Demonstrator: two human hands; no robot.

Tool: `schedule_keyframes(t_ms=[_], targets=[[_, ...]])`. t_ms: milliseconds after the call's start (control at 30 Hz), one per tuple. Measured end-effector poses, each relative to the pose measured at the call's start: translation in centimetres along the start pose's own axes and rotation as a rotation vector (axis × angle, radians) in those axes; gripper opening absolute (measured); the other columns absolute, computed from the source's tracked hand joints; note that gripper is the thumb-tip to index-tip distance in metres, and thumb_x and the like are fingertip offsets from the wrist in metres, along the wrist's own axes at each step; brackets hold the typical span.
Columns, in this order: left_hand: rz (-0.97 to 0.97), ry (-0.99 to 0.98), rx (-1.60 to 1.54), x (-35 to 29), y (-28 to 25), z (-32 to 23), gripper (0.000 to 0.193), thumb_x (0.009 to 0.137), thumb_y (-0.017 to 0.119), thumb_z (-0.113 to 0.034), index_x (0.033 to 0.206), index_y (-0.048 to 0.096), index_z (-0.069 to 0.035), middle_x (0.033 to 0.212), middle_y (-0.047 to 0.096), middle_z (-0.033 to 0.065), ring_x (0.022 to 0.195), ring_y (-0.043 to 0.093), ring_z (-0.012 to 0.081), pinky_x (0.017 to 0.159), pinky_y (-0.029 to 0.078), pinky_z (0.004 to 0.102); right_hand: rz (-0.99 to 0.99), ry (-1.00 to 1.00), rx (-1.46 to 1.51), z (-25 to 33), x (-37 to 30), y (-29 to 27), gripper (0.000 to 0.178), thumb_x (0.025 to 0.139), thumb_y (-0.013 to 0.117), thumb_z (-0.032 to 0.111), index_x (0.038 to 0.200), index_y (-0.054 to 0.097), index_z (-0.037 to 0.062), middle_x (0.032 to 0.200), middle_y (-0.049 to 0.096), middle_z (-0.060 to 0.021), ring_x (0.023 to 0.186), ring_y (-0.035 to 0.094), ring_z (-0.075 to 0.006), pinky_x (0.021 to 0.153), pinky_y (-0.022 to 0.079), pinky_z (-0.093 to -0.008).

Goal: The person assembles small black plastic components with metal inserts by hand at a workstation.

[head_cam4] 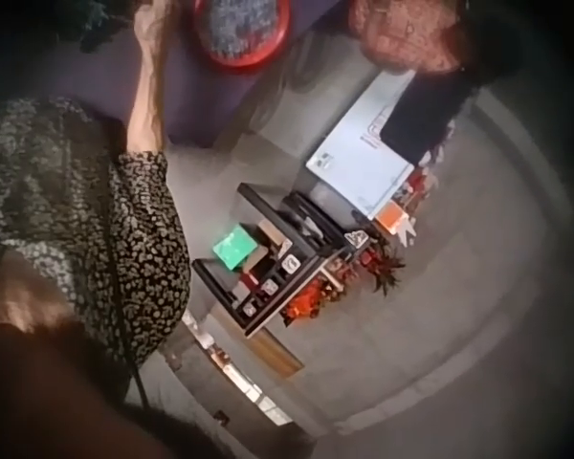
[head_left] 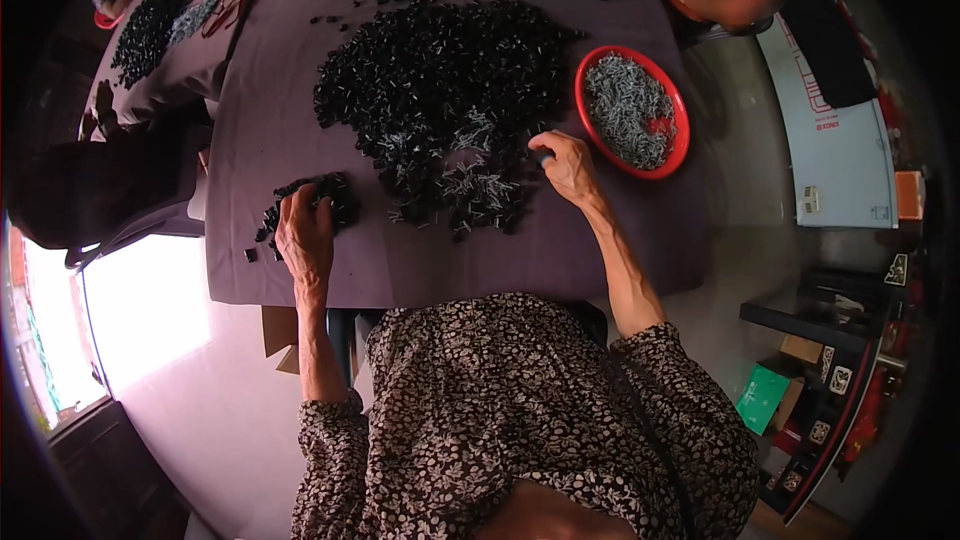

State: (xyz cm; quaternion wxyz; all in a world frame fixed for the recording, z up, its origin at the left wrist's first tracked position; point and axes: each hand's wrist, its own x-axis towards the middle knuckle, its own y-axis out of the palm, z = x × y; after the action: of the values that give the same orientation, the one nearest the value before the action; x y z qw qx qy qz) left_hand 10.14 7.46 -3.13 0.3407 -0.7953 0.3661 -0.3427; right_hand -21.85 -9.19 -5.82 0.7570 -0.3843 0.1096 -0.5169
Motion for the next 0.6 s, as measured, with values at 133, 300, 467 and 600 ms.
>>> schedule_keyframes(t_ms=[133, 300, 467, 600], targets=[[-0.021, 0.116, -0.04, 0.3, -0.1, -2.8, 0.02, 0.077, 0.06, -0.012, 0.096, 0.059, -0.005, 0.091, 0.059, 0.0128, 0.076, 0.06, 0.0275, 0.065, 0.048, 0.0345, 0.013, 0.019, -0.053, -0.1, -0.7, -0.7, 0.026, 0.064, 0.049, -0.008, 0.087, 0.058, 0.0001, 0.083, 0.06, -0.0155, 0.077, 0.059, -0.0308, 0.067, 0.047, -0.0352], [0.116, 0.243, -0.214, -0.7, 2.5, -6.6, 0.019, 0.074, 0.064, -0.007, 0.092, 0.06, -0.003, 0.085, 0.06, 0.0112, 0.07, 0.061, 0.0204, 0.059, 0.049, 0.0295, 0.023, -0.016, -0.138, 0.7, -0.1, 0.4, 0.025, 0.065, 0.049, -0.007, 0.086, 0.057, 0.0004, 0.08, 0.058, -0.0149, 0.073, 0.058, -0.0294, 0.065, 0.046, -0.0351], [0.28, 0.286, -0.45, -2.4, 4.8, -11.4, 0.016, 0.075, 0.063, -0.006, 0.09, 0.061, -0.002, 0.081, 0.061, 0.0115, 0.061, 0.061, 0.0195, 0.054, 0.049, 0.0274, 0.035, -0.102, -0.3, 0.2, 0.8, 0.7, 0.019, 0.064, 0.053, -0.005, 0.081, 0.056, 0.001, 0.076, 0.057, -0.0138, 0.067, 0.057, -0.0286, 0.062, 0.046, -0.0338], [0.536, 0.07, -0.682, -3.6, 6.5, -12.8, 0.022, 0.078, 0.063, -0.011, 0.097, 0.06, 0.0, 0.084, 0.063, 0.01, 0.07, 0.061, 0.0152, 0.062, 0.05, 0.0271, 0.031, -0.029, 0.002, 2.9, 0.5, 0.1, 0.016, 0.065, 0.052, -0.006, 0.079, 0.056, 0.0015, 0.072, 0.057, -0.0132, 0.067, 0.058, -0.0264, 0.061, 0.046, -0.0332]])
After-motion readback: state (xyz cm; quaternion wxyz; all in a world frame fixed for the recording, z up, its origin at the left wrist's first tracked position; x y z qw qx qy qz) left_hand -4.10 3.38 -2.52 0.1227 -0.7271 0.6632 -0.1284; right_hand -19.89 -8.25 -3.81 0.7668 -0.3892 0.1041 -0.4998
